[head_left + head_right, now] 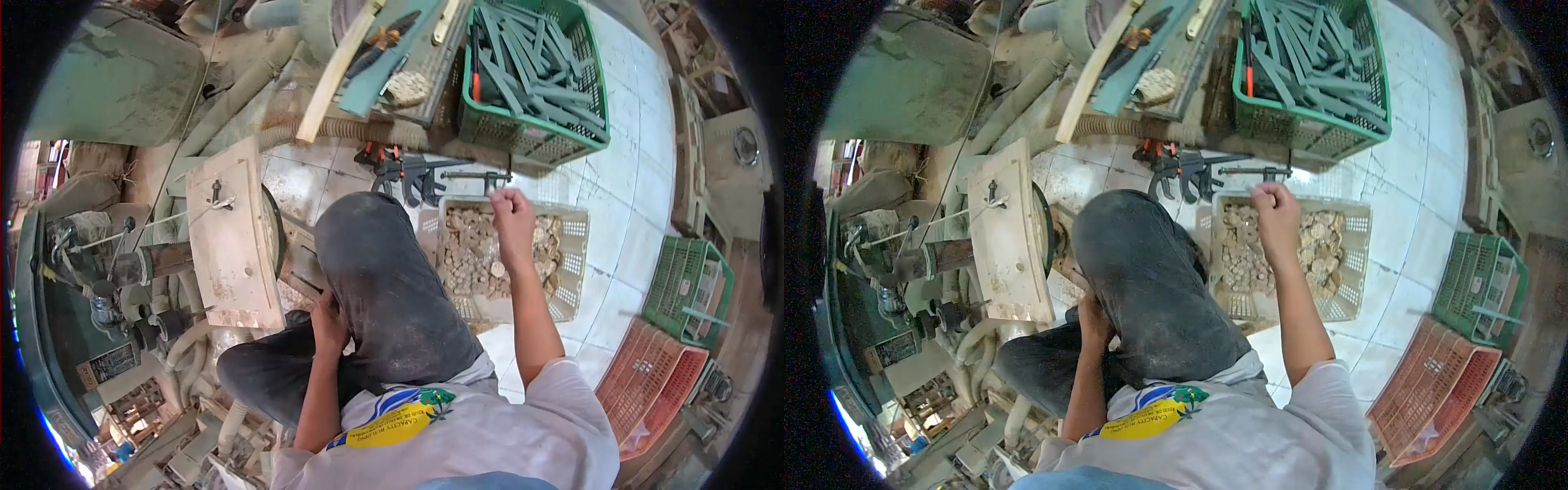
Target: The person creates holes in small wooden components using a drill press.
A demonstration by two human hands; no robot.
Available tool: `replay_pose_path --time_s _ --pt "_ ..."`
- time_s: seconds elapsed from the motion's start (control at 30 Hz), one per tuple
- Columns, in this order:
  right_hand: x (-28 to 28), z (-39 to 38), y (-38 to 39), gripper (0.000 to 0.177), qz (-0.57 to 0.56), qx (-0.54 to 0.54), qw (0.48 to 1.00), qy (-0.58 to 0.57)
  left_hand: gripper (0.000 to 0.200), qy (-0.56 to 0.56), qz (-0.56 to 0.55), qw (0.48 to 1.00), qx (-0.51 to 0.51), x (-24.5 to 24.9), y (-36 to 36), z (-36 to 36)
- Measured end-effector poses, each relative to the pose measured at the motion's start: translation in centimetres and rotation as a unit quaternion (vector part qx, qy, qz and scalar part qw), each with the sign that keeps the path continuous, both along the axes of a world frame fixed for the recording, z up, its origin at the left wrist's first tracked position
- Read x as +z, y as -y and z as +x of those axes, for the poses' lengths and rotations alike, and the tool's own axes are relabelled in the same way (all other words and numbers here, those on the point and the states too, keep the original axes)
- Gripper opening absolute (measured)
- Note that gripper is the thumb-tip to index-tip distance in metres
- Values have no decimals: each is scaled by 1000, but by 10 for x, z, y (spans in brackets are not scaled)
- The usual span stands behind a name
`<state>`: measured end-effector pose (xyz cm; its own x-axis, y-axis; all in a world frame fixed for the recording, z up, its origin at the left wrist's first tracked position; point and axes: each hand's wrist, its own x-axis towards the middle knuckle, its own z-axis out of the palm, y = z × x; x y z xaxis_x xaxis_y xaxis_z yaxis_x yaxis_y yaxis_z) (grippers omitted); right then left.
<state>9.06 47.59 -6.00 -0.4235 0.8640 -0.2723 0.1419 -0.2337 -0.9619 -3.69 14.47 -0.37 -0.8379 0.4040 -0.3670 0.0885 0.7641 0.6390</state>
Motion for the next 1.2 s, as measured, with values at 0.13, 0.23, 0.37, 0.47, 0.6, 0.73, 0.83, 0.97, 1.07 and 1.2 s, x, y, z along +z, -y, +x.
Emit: replay_pose_path --time_s 0.13,0.23,0.37,0.47,0.6,0.73,0.83,0.97,1.07,1.2 --pt "107 -81 -37 17 374 64 925 32 29 -4 39 996 -78 -30 20 -3" --pt "135 -138 -74 15 530 111 838 67 28 -40 44 991 -118 -21 20 -3" --pt "141 -179 -96 19 567 175 790 152 19 -7 -62 997 -54 -43 36 -7" --pt "140 -185 -96 23 599 180 763 163 21 -71 -22 996 -49 -34 35 -8" --pt "134 -162 -89 23 415 111 897 103 18 -83 35 995 -41 -36 34 -6" --pt "98 -98 -72 26 232 41 965 -113 20 -18 20 995 -93 -58 60 -7" --pt "39 -30 -64 26 141 -3 990 9 21 39 11 997 -64 -77 67 -7" --pt "-62 75 -60 25 -52 -11 992 116 31 213 163 961 66 -63 59 3" --pt "-124 130 -32 21 -88 48 967 235 31 289 189 927 148 -72 71 10" --pt "-229 144 10 37 89 255 854 445 32 266 144 942 147 -68 64 11"
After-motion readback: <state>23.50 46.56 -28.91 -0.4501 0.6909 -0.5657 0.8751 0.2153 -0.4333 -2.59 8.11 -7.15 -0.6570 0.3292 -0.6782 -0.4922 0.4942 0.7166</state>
